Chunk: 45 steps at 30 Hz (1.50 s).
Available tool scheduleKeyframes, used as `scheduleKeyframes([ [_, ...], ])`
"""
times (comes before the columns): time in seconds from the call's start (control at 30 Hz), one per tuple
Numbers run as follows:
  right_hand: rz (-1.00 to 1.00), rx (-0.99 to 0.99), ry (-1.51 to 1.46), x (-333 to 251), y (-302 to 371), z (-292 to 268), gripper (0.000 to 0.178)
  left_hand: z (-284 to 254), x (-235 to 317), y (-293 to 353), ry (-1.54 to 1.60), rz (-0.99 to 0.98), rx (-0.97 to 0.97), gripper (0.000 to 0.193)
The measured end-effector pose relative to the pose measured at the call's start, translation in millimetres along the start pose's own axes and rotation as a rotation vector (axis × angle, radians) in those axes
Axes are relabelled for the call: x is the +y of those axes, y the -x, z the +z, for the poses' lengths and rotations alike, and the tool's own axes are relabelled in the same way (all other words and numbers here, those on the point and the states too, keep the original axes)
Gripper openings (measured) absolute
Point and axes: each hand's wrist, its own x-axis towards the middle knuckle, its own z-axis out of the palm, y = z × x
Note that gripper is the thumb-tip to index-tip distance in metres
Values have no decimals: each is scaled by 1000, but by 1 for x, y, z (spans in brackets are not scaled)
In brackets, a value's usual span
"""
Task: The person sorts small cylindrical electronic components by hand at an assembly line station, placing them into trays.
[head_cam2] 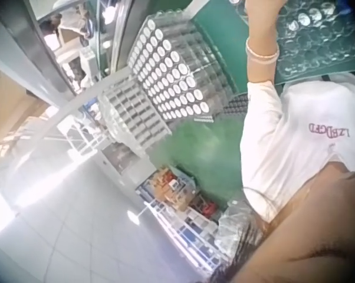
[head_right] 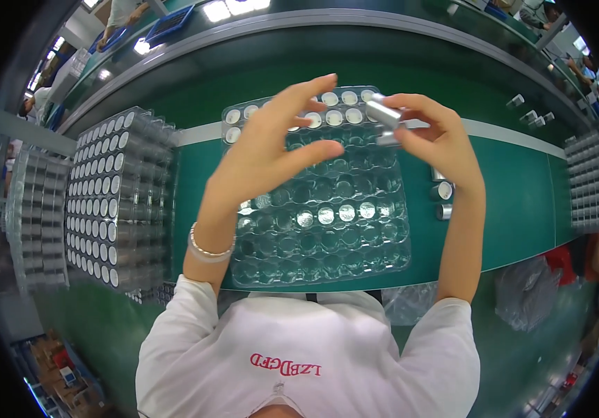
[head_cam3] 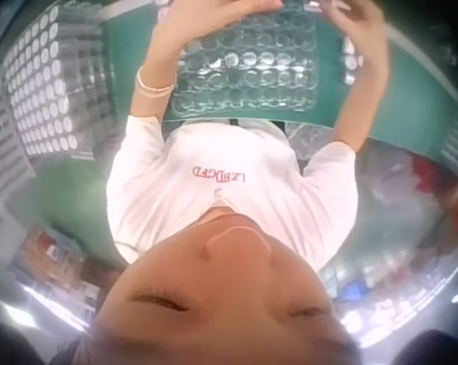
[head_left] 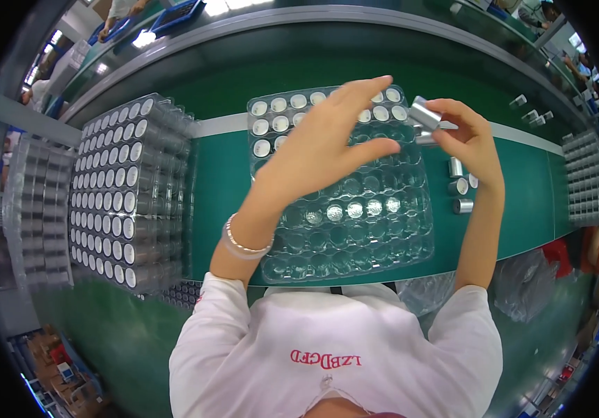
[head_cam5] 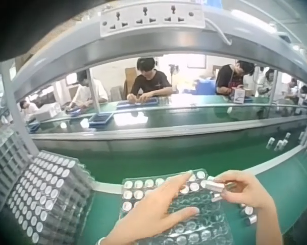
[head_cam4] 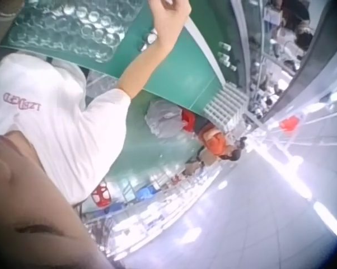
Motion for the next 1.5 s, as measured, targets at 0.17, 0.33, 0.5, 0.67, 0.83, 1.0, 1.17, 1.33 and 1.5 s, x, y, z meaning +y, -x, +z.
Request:
scheduleKeyframes([
  [0.17, -287, -159, -27, -47, -17, 35, 39, -16, 5, -5, 290, 21, 9, 47],
  [0.33, -453, 86, -370, -58, -34, 53, 23, -45, 12, 6, 354, 182, 305, 44],
  [0.5, -539, 7, -503, -60, -37, 74, 27, -55, 14, 11, 269, 170, 379, 43],
  [0.67, -560, 58, -455, -53, -34, 82, 31, -61, 23, 14, 167, 116, 316, 43],
  [0.83, -464, 108, -490, -55, -32, 85, 30, -61, 17, 12, 109, 161, 325, 43],
  [1.0, -222, 22, -724, -52, -32, 85, 34, -63, 15, 13, 67, 170, 309, 43],
  [1.17, -8, -146, -1127, -40, -36, 86, 39, -65, 15, 14, 3, 178, 239, 43],
  [1.33, -127, -53, -1000, -44, -35, 89, 38, -64, 15, 14, 2, 174, 237, 43],
  [1.5, -229, 58, -767, -49, -32, 84, 40, -64, 13, 14, 25, 129, 236, 42],
])
